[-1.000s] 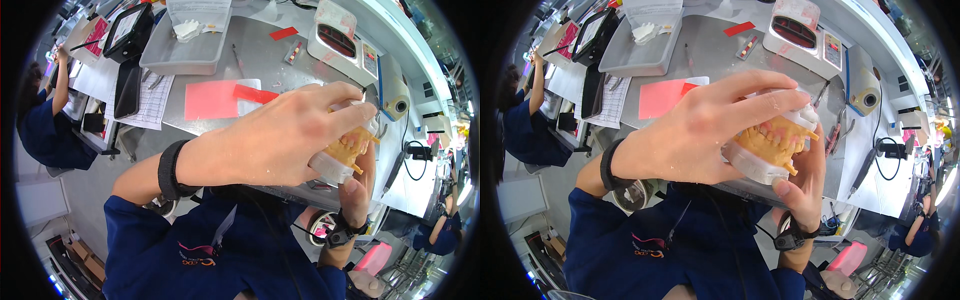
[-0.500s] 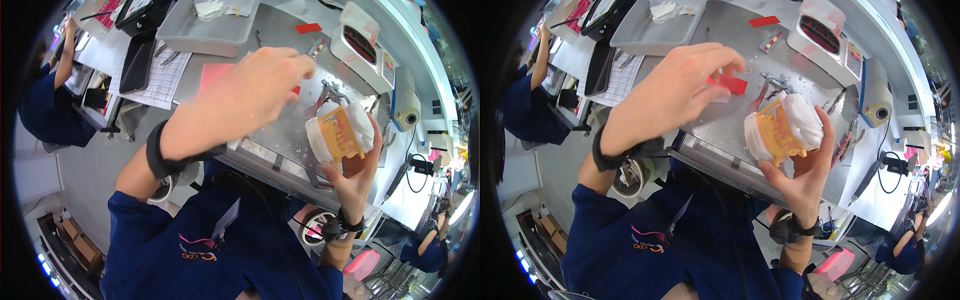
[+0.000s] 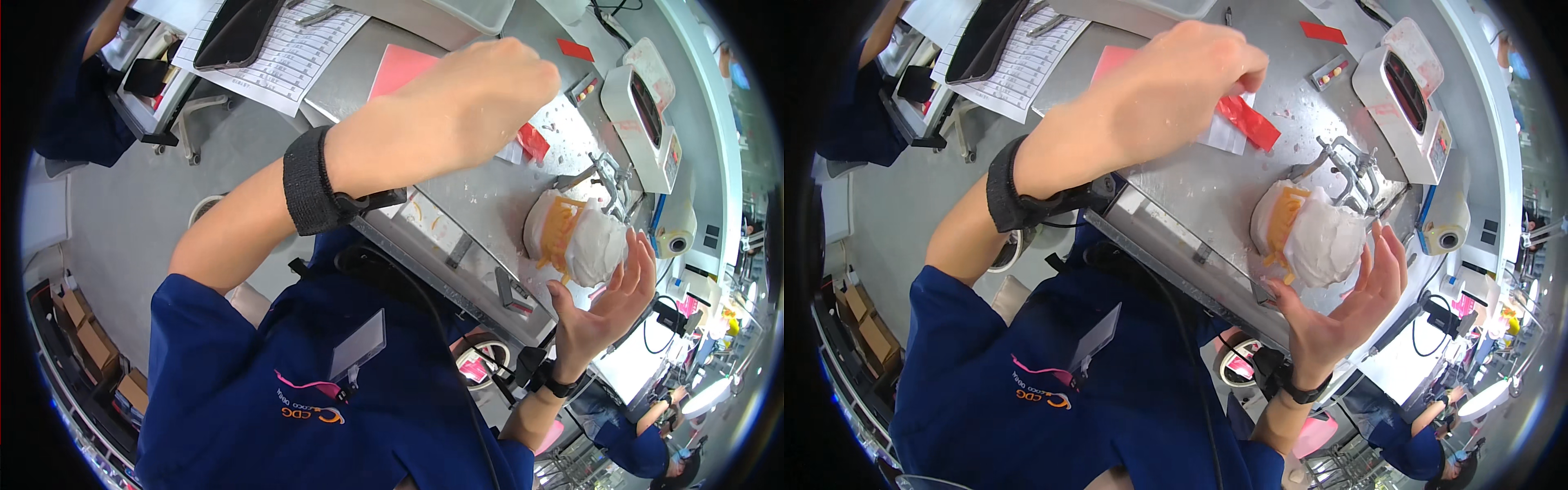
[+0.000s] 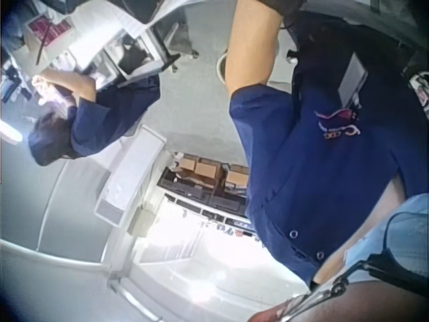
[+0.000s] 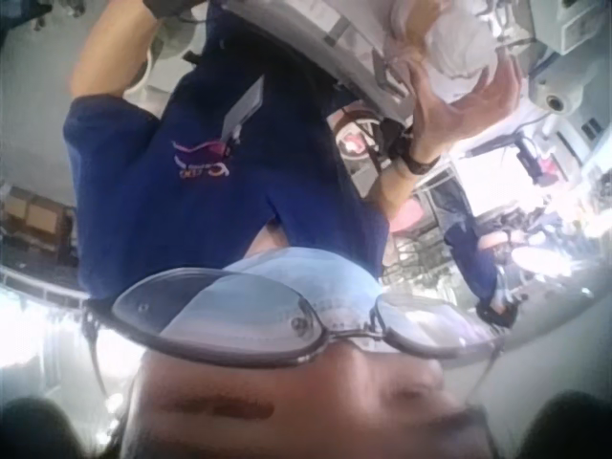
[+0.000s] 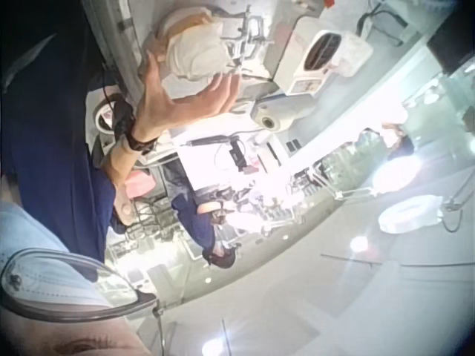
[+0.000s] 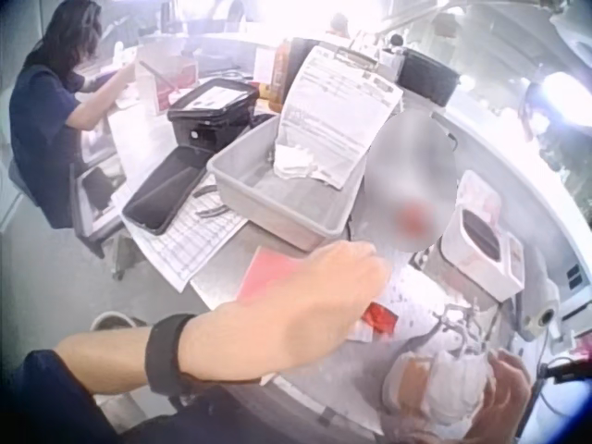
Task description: Using a rotary handpiece to grind and adjust a dental cast and mold on an articulator.
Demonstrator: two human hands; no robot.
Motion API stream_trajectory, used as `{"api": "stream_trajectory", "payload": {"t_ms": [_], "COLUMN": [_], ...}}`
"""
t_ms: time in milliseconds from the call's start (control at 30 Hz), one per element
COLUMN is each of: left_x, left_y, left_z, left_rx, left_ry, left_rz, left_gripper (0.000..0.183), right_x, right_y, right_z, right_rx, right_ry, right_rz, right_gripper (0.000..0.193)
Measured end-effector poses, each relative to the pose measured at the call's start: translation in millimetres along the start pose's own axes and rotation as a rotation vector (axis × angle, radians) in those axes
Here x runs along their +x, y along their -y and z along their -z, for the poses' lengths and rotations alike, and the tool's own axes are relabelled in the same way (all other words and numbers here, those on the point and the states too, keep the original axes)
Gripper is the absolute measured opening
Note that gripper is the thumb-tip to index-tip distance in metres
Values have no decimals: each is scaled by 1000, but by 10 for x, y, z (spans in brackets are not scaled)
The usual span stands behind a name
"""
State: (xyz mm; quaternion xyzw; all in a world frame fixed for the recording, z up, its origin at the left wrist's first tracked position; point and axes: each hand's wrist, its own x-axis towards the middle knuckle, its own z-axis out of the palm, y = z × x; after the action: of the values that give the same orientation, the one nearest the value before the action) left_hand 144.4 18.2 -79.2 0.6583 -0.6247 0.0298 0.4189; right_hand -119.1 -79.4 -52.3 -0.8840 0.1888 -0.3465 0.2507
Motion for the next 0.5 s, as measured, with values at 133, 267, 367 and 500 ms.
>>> {"api": "stream_trajectory", "payload": {"t_ms": [133,267,367,500], "left_x": [29,-10,27,0], "left_y": [-1,19,-125,-521], "left_z": [-136,-247,-165,85], "left_rx": [30,52,113,-312], "left_ry": [-90,-30,-173,61], "left_rz": [-123,-118,-143,49], "left_gripper": [22,29,30,22], "right_x": [12,102,240,473], "right_y": [-36,-35,89,123], "right_z": [70,66,74,191], "right_rx": [-31,-7,145,74], "right_ry": [95,50,-103,-94], "right_rz": [15,38,-109,-101], "right_gripper": [99,94,101,105]}}
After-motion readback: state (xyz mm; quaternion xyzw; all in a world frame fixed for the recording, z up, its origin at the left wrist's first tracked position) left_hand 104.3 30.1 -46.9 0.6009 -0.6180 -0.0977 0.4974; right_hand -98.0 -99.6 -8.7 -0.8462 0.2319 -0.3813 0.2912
